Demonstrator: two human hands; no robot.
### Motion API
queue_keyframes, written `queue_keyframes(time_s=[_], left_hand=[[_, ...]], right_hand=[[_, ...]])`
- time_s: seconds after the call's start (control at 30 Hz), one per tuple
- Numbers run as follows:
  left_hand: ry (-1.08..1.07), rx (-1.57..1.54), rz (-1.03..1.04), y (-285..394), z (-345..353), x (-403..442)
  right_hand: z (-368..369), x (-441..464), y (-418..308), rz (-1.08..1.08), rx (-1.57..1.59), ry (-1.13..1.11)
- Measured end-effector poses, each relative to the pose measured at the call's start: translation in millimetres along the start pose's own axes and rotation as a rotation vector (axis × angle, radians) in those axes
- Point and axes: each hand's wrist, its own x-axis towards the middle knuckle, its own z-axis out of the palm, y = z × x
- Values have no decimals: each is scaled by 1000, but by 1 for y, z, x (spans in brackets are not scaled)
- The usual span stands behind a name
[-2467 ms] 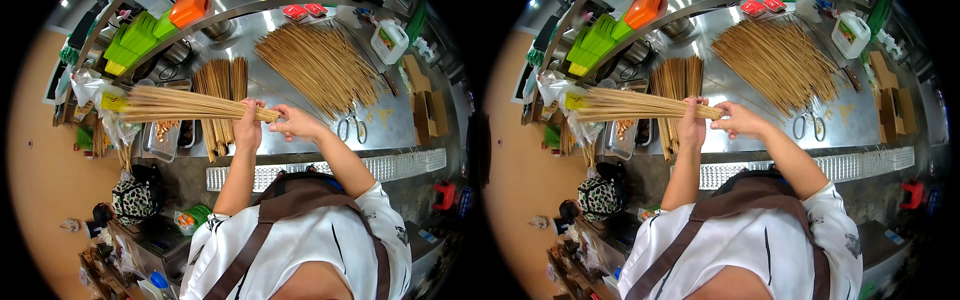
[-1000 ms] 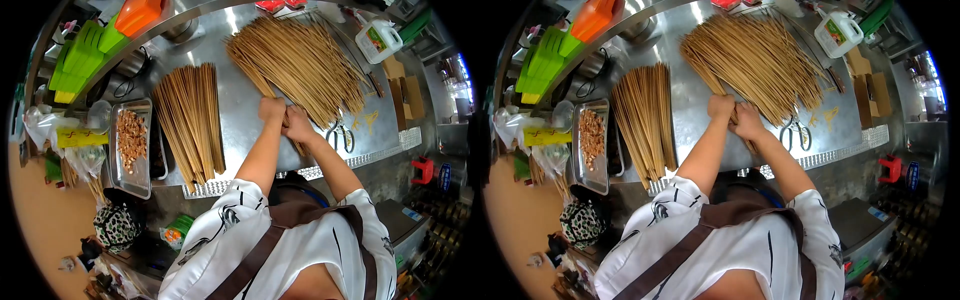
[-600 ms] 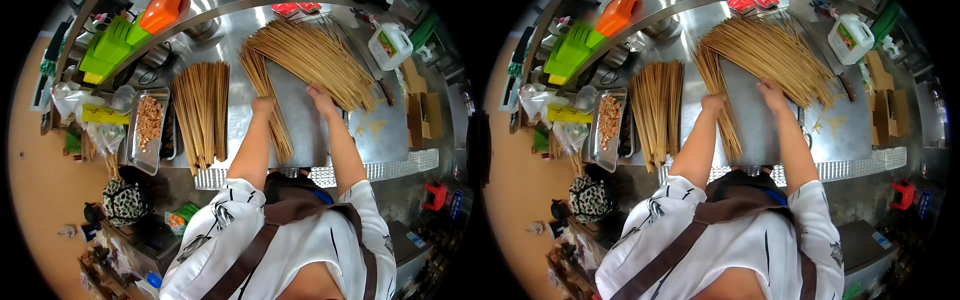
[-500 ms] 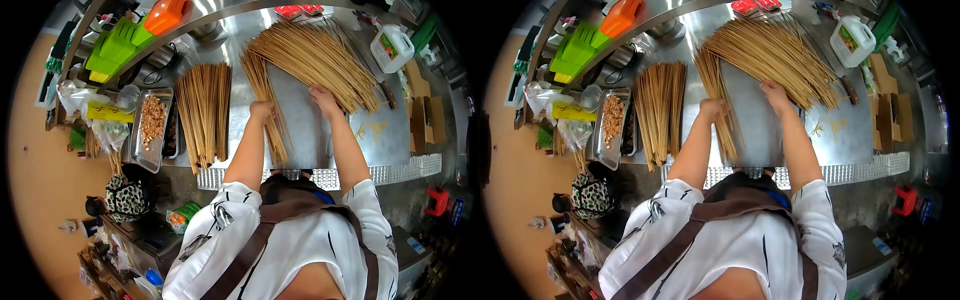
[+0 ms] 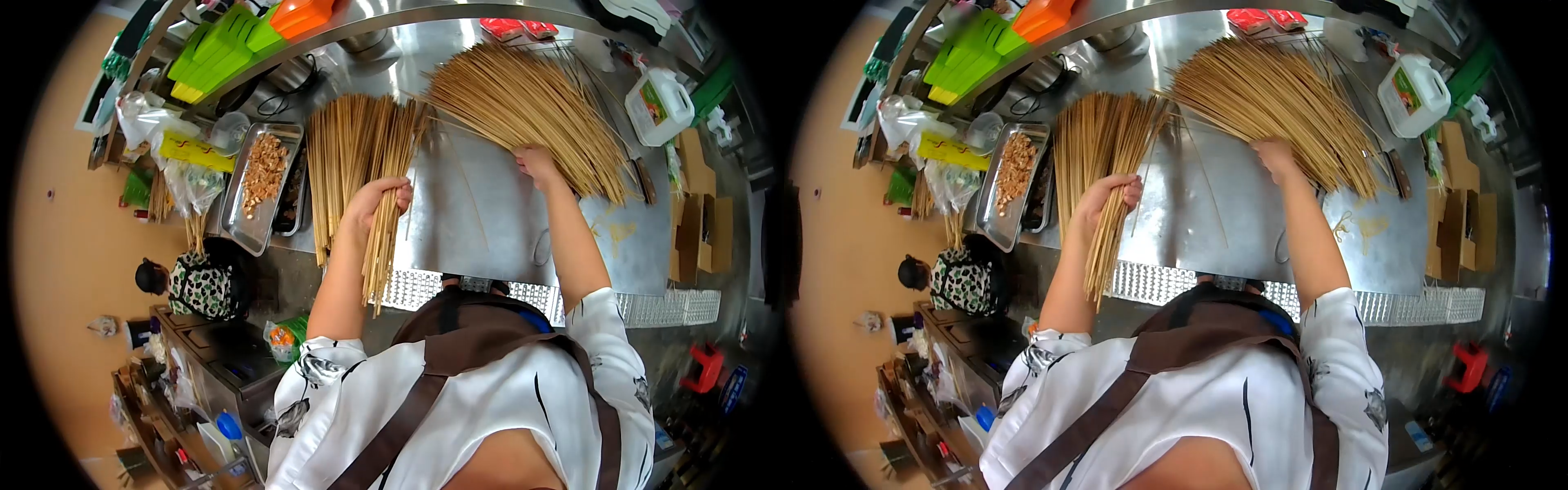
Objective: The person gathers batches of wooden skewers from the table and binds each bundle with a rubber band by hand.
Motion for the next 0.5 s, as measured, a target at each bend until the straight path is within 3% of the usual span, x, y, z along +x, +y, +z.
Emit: queue_keyframes(time_s=[0.03,0.1,0.2,0.27,0.33,0.43,0.5], left_hand=[[28,-24,36,-1,8,-1],[56,-90,81,-10,29,-5],[-7,-70,-3,-34,16,-7],[-164,-33,-92,-59,-9,-8],[-127,14,-64,-85,-17,-23],[-286,-10,-42,-98,-27,-25],[-297,-18,-30,-96,-26,-20]], right_hand=[[8,-3,-3,-9,-2,-9],[21,-10,-8,-198,-274,193],[24,-8,-15,-167,-183,191],[28,-4,-17,-143,-187,201],[29,4,-11,-112,-183,215],[31,10,-4,-222,-221,155],[44,4,0,-329,-454,370]])
